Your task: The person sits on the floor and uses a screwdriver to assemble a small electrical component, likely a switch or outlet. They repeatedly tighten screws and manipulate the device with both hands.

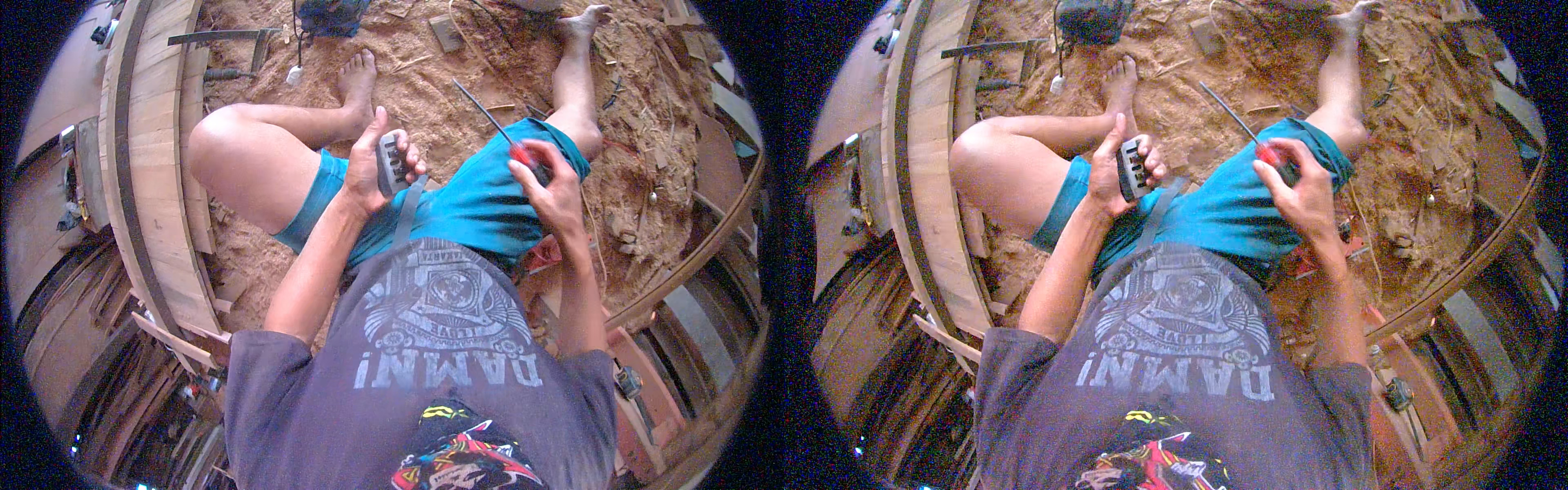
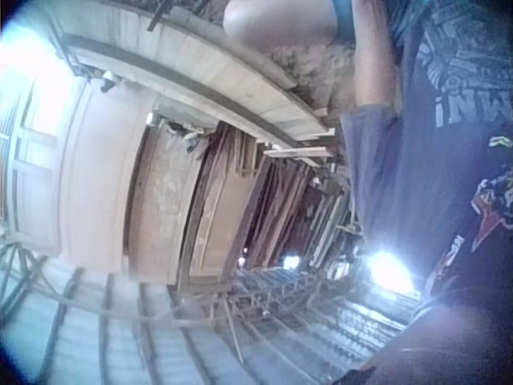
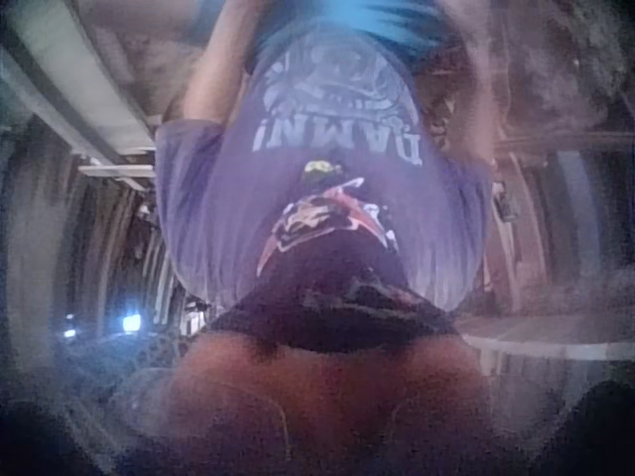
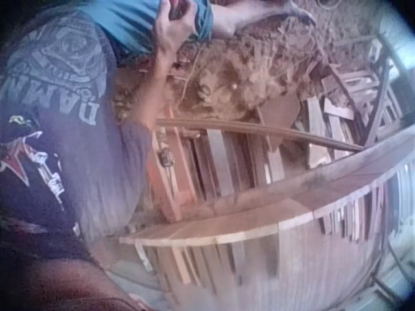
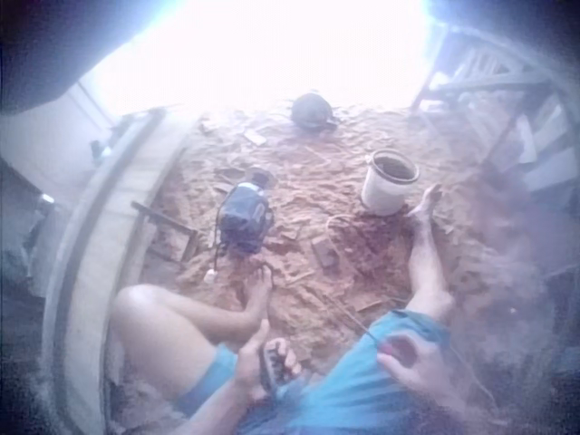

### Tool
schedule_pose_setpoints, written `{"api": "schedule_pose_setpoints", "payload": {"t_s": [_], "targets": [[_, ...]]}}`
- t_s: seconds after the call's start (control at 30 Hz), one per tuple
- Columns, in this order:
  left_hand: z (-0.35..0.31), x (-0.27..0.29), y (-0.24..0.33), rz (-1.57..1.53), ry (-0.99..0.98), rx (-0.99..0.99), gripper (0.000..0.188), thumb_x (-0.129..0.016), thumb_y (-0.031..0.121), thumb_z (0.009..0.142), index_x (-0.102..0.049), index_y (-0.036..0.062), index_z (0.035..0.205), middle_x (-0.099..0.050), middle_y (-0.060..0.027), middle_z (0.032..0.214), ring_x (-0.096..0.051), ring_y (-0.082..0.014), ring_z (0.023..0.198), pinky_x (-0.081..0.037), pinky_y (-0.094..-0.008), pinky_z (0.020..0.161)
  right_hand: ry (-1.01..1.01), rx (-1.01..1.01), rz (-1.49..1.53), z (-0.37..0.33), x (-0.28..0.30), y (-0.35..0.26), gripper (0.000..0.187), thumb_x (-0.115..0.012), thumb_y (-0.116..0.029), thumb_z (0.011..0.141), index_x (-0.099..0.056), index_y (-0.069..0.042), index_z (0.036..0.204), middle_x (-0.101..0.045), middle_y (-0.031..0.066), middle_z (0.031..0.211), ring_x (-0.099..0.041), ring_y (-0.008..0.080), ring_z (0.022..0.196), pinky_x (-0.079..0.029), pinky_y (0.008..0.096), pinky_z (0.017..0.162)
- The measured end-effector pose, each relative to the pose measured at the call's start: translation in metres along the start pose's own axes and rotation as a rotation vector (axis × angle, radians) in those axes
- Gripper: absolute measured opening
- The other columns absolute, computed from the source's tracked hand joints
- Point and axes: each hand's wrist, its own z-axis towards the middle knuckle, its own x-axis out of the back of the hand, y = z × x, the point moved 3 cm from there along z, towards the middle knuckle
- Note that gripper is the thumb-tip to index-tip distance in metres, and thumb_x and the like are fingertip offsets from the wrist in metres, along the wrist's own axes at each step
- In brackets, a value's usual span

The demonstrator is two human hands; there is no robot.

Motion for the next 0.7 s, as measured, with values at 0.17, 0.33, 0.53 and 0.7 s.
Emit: {"api": "schedule_pose_setpoints", "payload": {"t_s": [0.17,0.33,0.53,0.7], "targets": [[-0.002,-0.017,-0.005,-0.054,-0.127,0.097,0.072,-0.044,0.08,0.101,-0.057,0.0117,0.08,-0.064,-0.0108,0.074,-0.067,-0.0288,0.07,-0.054,-0.0364,0.06,0.005,0.495,-0.247,0.01,-0.025,-0.039,0.084,-0.09,-0.03,0.08,-0.052,-0.002,0.15,-0.06,0.0234,0.141,-0.059,0.0418,0.131,-0.048,0.0484,0.112],[-0.002,-0.047,-0.017,0.046,-0.079,0.138,0.076,-0.044,0.084,0.098,-0.064,0.0116,0.09,-0.066,-0.0082,0.075,-0.066,-0.0232,0.066,-0.055,-0.0329,0.057,-0.247,0.673,-0.251,-0.001,-0.048,-0.088,0.093,-0.094,-0.03,0.073,-0.05,-0.006,0.152,-0.053,0.0207,0.15,-0.053,0.041,0.14,-0.048,0.0522,0.111],[-0.002,-0.064,-0.022,0.151,-0.007,0.073,0.079,-0.045,0.085,0.097,-0.071,0.0109,0.107,-0.071,-0.0055,0.081,-0.068,-0.0172,0.063,-0.057,-0.03,0.053,-0.227,0.696,-0.353,-0.005,-0.06,-0.088,0.094,-0.092,-0.024,0.071,-0.049,-0.002,0.151,-0.054,0.0198,0.149,-0.052,0.039,0.141,-0.046,0.0506,0.112],[-0.001,-0.053,-0.026,0.139,-0.021,0.071,0.079,-0.045,0.083,0.098,-0.071,0.0099,0.112,-0.073,-0.007,0.087,-0.072,-0.0186,0.066,-0.061,-0.0314,0.054,-0.226,0.705,-0.351,-0.008,-0.064,-0.086,0.092,-0.09,-0.021,0.072,-0.049,0.0,0.15,-0.055,0.0211,0.148,-0.054,0.0387,0.139,-0.046,0.0491,0.113]]}}
